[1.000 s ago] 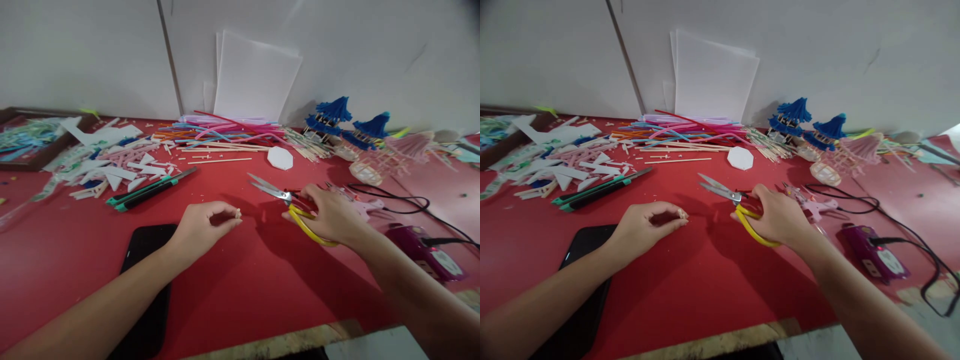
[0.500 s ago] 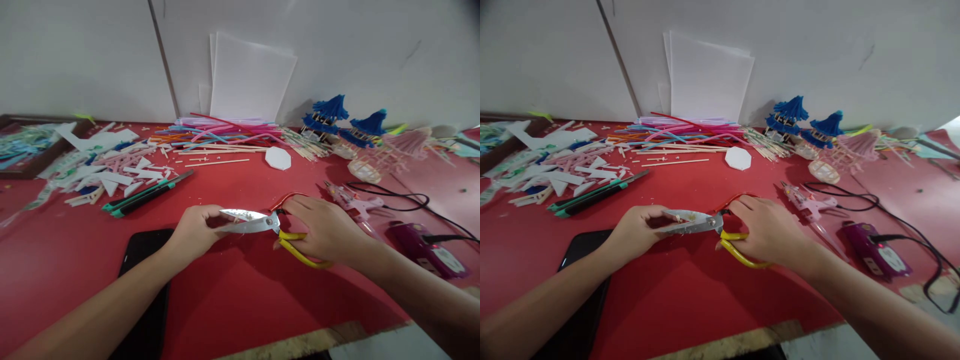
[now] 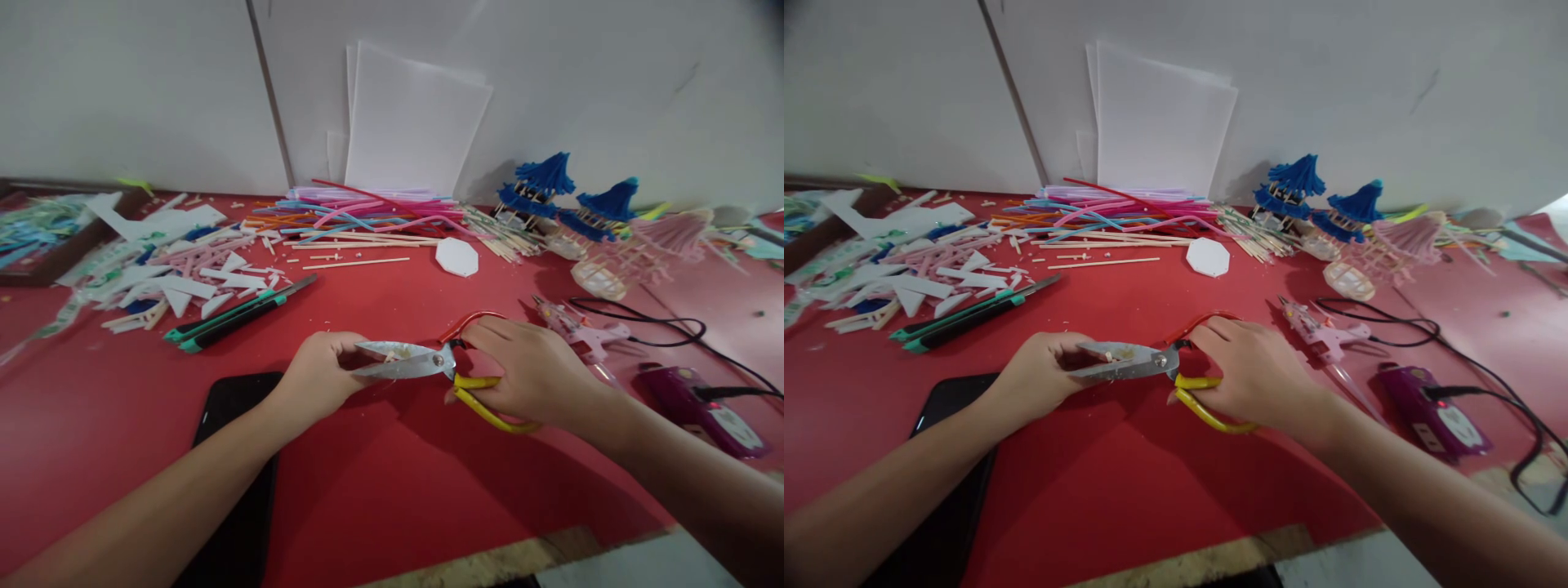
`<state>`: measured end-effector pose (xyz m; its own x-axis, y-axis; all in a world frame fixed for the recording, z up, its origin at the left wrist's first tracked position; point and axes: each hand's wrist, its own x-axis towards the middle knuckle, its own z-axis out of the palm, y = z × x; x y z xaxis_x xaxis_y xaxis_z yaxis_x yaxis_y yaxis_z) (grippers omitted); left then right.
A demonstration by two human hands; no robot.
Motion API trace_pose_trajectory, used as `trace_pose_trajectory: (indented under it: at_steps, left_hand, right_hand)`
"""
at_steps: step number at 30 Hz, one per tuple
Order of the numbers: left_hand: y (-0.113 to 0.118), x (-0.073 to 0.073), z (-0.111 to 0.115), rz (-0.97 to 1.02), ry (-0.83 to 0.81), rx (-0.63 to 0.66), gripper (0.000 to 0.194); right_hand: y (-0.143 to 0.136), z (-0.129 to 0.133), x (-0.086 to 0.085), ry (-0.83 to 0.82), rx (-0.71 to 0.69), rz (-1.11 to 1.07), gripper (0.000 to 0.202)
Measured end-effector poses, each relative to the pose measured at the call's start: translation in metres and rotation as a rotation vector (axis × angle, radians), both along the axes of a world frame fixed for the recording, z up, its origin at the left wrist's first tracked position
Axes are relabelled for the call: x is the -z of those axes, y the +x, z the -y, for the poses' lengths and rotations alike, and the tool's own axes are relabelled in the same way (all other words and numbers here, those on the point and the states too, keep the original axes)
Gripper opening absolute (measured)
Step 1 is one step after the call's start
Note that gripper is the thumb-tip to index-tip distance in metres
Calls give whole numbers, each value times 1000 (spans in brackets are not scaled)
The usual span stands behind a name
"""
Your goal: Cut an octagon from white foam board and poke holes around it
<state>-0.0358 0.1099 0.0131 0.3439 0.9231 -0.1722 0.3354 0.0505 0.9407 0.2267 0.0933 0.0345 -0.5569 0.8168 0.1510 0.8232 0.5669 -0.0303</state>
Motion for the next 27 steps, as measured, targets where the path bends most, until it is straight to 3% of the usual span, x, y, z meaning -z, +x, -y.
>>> trace_pose_trajectory:
  at_steps: [27]
  left_hand:
    - [1, -1, -1, 16, -44, -9, 16]
  right_hand:
    - [0, -1, 8, 22, 36, 85, 39]
